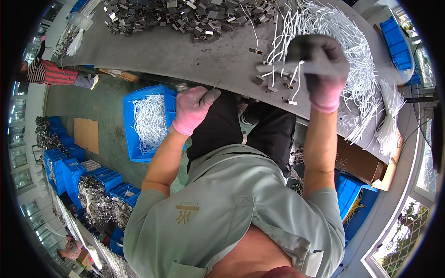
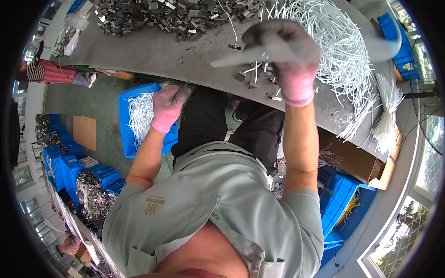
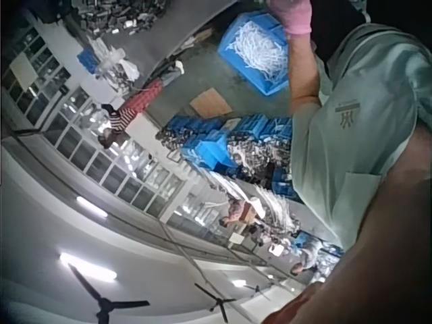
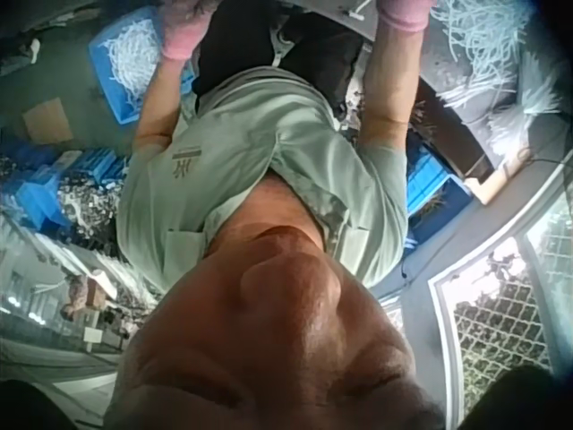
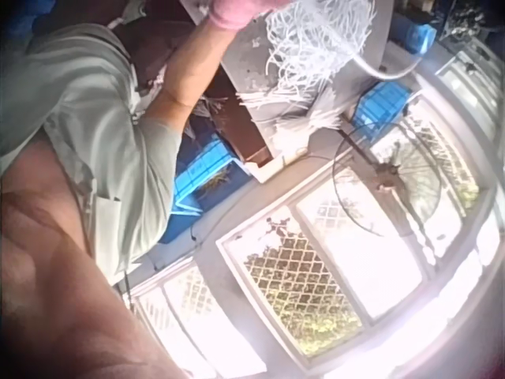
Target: Bundling and organizing white electrical wires at a factory workbench.
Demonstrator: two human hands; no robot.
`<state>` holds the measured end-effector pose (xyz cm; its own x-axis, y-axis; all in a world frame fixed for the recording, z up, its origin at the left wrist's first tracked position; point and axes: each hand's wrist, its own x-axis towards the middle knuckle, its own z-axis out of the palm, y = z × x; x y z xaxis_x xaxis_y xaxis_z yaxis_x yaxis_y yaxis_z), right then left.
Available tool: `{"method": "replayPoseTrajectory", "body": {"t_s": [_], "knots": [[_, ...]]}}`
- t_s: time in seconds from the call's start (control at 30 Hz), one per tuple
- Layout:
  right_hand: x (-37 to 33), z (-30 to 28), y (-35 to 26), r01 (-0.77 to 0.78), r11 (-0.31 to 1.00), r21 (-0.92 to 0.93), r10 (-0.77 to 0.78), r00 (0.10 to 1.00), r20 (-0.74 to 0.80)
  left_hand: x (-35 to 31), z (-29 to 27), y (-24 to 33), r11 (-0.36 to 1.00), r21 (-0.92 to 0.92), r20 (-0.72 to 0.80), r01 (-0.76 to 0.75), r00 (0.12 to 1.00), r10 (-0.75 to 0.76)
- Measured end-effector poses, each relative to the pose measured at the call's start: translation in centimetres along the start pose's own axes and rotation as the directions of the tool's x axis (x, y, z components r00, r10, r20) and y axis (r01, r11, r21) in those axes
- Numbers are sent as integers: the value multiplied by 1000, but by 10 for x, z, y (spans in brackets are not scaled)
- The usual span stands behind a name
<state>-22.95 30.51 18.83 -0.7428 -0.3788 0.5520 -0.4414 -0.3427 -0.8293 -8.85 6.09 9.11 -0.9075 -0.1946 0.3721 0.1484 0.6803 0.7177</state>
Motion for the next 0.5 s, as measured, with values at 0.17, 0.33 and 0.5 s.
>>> {"method": "replayPoseTrajectory", "body": {"t_s": [0.17,0.33,0.5], "knots": [[27,10,-16,41,997,71,-48,994,96,9,-2,8,1000,25,47,14,999,-15],[7,19,3,15,949,315,-42,996,79,13,4,5,988,77,87,132,987,-139],[1,34,3,-272,962,22,270,939,-214,14,7,10,995,-50,40,84,996,-82]]}}
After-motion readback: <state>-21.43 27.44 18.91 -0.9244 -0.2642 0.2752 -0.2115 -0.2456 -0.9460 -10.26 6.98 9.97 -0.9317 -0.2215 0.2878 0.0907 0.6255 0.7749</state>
